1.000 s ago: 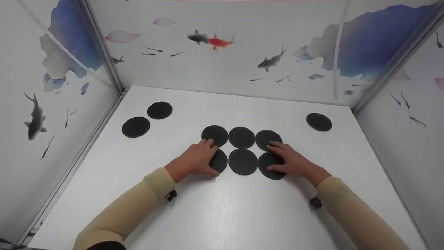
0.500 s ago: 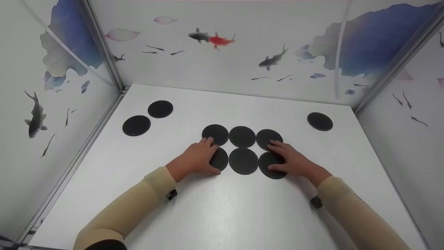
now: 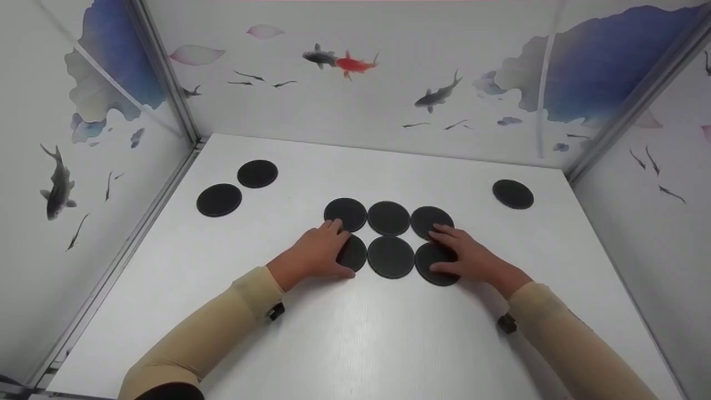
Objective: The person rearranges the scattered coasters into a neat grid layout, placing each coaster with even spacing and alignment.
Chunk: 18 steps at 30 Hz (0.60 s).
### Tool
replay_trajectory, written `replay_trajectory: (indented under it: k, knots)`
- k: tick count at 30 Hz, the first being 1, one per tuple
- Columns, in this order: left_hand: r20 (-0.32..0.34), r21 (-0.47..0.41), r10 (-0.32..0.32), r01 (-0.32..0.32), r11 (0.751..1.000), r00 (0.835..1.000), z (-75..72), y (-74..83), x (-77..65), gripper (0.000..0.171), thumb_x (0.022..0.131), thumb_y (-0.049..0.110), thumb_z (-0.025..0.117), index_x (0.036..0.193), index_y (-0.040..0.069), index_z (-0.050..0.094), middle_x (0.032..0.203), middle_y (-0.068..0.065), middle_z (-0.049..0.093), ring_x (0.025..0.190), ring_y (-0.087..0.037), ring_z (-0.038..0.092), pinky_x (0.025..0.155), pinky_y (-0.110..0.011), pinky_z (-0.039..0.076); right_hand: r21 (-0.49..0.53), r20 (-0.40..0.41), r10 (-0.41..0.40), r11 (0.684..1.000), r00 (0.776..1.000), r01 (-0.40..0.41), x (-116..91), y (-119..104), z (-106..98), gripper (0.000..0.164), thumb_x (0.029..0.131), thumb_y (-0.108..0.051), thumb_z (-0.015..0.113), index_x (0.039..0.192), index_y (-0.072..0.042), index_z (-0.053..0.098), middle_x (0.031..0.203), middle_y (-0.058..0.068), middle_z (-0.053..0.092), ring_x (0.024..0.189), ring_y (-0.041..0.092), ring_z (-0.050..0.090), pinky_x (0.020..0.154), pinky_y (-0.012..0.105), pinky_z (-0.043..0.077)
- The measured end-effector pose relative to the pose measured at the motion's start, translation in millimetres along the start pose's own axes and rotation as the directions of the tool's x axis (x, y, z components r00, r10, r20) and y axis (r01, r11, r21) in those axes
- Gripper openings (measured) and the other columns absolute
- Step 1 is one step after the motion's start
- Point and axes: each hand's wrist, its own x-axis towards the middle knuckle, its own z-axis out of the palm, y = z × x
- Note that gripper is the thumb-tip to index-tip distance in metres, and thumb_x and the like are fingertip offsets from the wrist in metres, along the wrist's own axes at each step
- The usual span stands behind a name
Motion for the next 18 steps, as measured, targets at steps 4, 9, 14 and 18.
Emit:
replay_trajectory:
  k: [4, 9, 14, 18]
  knots:
    - [-0.001, 0.0, 0.0, 0.0, 1.0, 1.0, 0.0, -0.4, 0.6, 0.094, 0.088, 0.069, 0.083, 0.151, 0.002, 0.06, 0.152, -0.022, 0.05, 0.134, -0.035, 0.054, 0.101, -0.052, 0.057, -0.001, -0.001, 0.001, 1.0, 1.0, -0.001, 0.1, 0.4, -0.2, 0.091, 0.097, -0.055, 0.084, 0.168, -0.011, 0.049, 0.178, 0.014, 0.032, 0.164, 0.044, 0.028, 0.129, 0.063, 0.03]
    - [0.002, 0.006, -0.002, 0.002, 1.0, 1.0, 0.0, -0.1, 0.0, 0.094, 0.089, 0.069, 0.083, 0.151, 0.002, 0.06, 0.151, -0.021, 0.051, 0.135, -0.035, 0.053, 0.101, -0.051, 0.058, 0.01, 0.004, 0.007, 1.0, 1.0, -0.007, 0.0, -1.3, -0.7, 0.092, 0.097, -0.055, 0.084, 0.168, -0.01, 0.048, 0.179, 0.013, 0.032, 0.164, 0.043, 0.027, 0.129, 0.063, 0.029]
    - [0.011, 0.007, -0.015, 0.015, 1.0, 1.0, -1.2, 1.5, -0.9, 0.094, 0.089, 0.067, 0.084, 0.152, 0.002, 0.06, 0.152, -0.021, 0.051, 0.138, -0.035, 0.052, 0.104, -0.05, 0.057, 0.028, 0.012, 0.015, 1.0, 1.0, -0.015, -1.2, -5.5, -2.1, 0.092, 0.097, -0.053, 0.085, 0.168, -0.009, 0.047, 0.179, 0.014, 0.031, 0.164, 0.044, 0.027, 0.129, 0.064, 0.029]
    - [0.013, 0.004, -0.016, 0.016, 1.0, 1.0, -0.9, 0.9, -0.5, 0.093, 0.089, 0.067, 0.084, 0.152, 0.002, 0.06, 0.151, -0.02, 0.051, 0.136, -0.034, 0.053, 0.103, -0.049, 0.057, 0.031, 0.012, 0.014, 0.999, 1.0, -0.015, -1.5, -6.4, -3.2, 0.092, 0.096, -0.052, 0.086, 0.168, -0.009, 0.048, 0.179, 0.015, 0.031, 0.164, 0.044, 0.027, 0.129, 0.065, 0.03]
